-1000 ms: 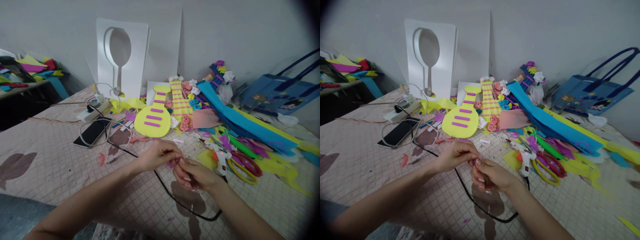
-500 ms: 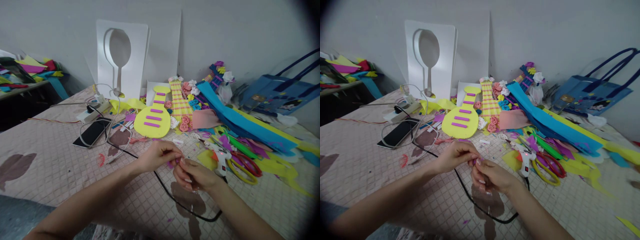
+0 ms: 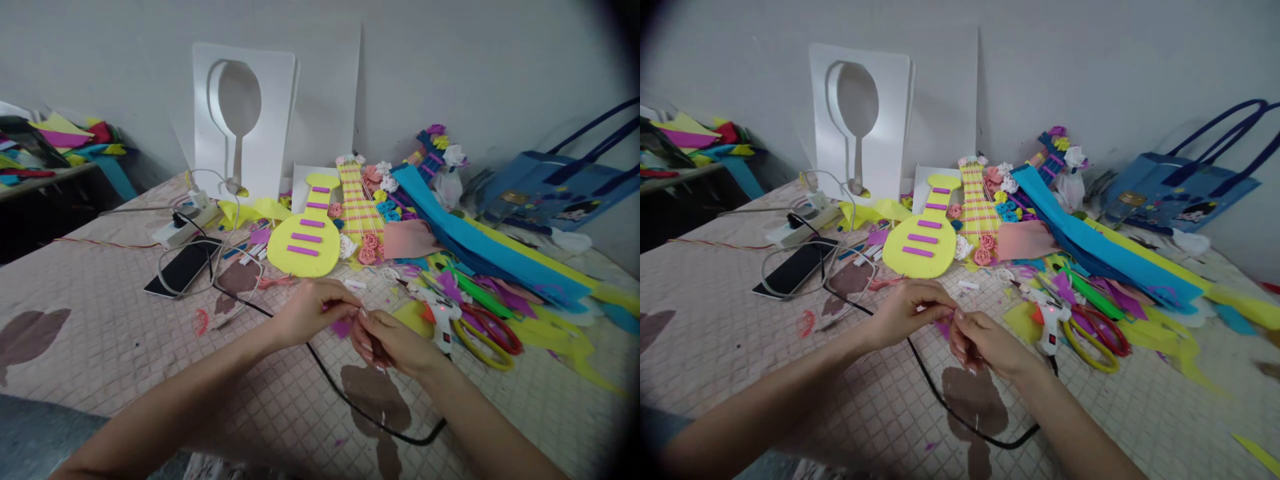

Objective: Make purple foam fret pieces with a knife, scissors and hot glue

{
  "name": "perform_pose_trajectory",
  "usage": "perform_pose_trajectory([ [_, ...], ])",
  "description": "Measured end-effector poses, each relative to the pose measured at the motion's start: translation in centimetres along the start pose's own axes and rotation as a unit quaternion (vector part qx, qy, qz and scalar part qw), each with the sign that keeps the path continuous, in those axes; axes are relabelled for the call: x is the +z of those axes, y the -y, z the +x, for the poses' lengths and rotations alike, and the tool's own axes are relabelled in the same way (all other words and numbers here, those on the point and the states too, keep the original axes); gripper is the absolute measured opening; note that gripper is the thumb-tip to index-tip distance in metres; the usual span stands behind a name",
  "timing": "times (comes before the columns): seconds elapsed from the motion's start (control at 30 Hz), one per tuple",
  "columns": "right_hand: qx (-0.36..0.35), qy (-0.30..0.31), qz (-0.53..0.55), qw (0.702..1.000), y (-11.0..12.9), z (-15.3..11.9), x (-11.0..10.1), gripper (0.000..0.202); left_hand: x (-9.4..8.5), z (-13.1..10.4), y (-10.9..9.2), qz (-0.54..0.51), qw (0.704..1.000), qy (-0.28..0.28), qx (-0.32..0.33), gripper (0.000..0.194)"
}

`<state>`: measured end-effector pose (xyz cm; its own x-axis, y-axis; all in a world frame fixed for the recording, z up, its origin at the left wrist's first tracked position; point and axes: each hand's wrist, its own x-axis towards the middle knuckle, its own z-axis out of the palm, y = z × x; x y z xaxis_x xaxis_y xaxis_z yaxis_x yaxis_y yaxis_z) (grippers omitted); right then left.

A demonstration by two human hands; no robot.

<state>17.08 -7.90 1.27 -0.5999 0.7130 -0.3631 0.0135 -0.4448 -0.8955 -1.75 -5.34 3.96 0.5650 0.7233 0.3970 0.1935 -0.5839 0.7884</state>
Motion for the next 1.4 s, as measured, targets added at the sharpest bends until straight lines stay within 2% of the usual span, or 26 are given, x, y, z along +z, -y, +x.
perform_pose_trajectory([
  [0.2, 0.011, 0.005, -0.006, 1.000, 0.1, 0.0, -0.2, 0.053, -0.1, -0.3, 0.1, 0.130, 0.986, 0.014, 0.101, 0.021],
  [0.3, 0.022, 0.028, -0.011, 0.999, 0.0, 0.0, -0.3, 0.054, -0.2, -0.4, 0.0, 0.168, 0.978, 0.029, 0.123, 0.024],
  [0.37, 0.022, 0.042, -0.009, 0.999, 0.0, -0.1, -0.3, 0.054, -0.2, -0.4, -0.2, 0.157, 0.980, 0.035, 0.121, 0.022],
  [0.47, 0.019, 0.063, -0.006, 0.998, 0.2, -0.3, -0.1, 0.053, -0.2, -0.3, -0.5, 0.091, 0.993, 0.014, 0.072, 0.012],
  [0.57, 0.006, 0.059, 0.005, 0.998, 0.6, -0.4, 0.2, 0.051, -0.2, -0.1, -0.6, 0.035, 0.998, -0.042, -0.020, 0.009],
  [0.67, -0.034, 0.005, 0.031, 0.999, 0.7, -0.2, 0.1, 0.045, -0.1, 0.0, -0.2, 0.024, 0.991, -0.082, -0.102, 0.022],
  [0.73, -0.066, -0.041, 0.044, 0.996, 0.8, 0.0, -0.1, 0.041, 0.0, 0.1, 0.1, 0.040, 0.987, -0.090, -0.129, 0.031],
  [0.77, -0.079, -0.063, 0.048, 0.994, 0.8, 0.0, -0.2, 0.039, 0.1, 0.1, 0.2, 0.048, 0.986, -0.091, -0.132, 0.031],
  [0.83, -0.098, -0.094, 0.051, 0.989, 0.9, 0.1, -0.5, 0.039, 0.1, 0.2, 0.5, 0.050, 0.986, -0.090, -0.128, 0.015],
  [0.87, -0.104, -0.102, 0.053, 0.988, 1.0, 0.1, -0.5, 0.039, 0.1, 0.2, 0.5, 0.045, 0.987, -0.085, -0.125, 0.008],
  [1.07, -0.128, -0.108, 0.056, 0.984, 1.3, -0.1, -0.4, 0.042, -0.1, 0.2, 0.6, 0.078, 0.991, -0.030, -0.107, 0.025],
  [1.2, -0.162, -0.116, -0.018, 0.980, 0.8, -0.2, 0.2, 0.039, -0.3, 0.0, 0.6, 0.147, 0.986, 0.001, -0.080, 0.016],
  [1.27, -0.156, -0.100, -0.064, 0.981, 0.7, -0.3, 0.5, 0.037, -0.5, 0.0, 0.6, 0.238, 0.969, 0.039, -0.046, 0.017],
  [1.33, -0.139, -0.077, -0.106, 0.981, 0.7, -0.3, 0.5, 0.038, -0.6, 0.0, 0.6, 0.334, 0.939, 0.078, 0.001, 0.018],
  [1.4, -0.129, -0.070, -0.137, 0.980, 0.9, -0.3, 0.3, 0.038, -0.7, 0.1, 0.6, 0.400, 0.912, 0.087, 0.030, 0.017],
])
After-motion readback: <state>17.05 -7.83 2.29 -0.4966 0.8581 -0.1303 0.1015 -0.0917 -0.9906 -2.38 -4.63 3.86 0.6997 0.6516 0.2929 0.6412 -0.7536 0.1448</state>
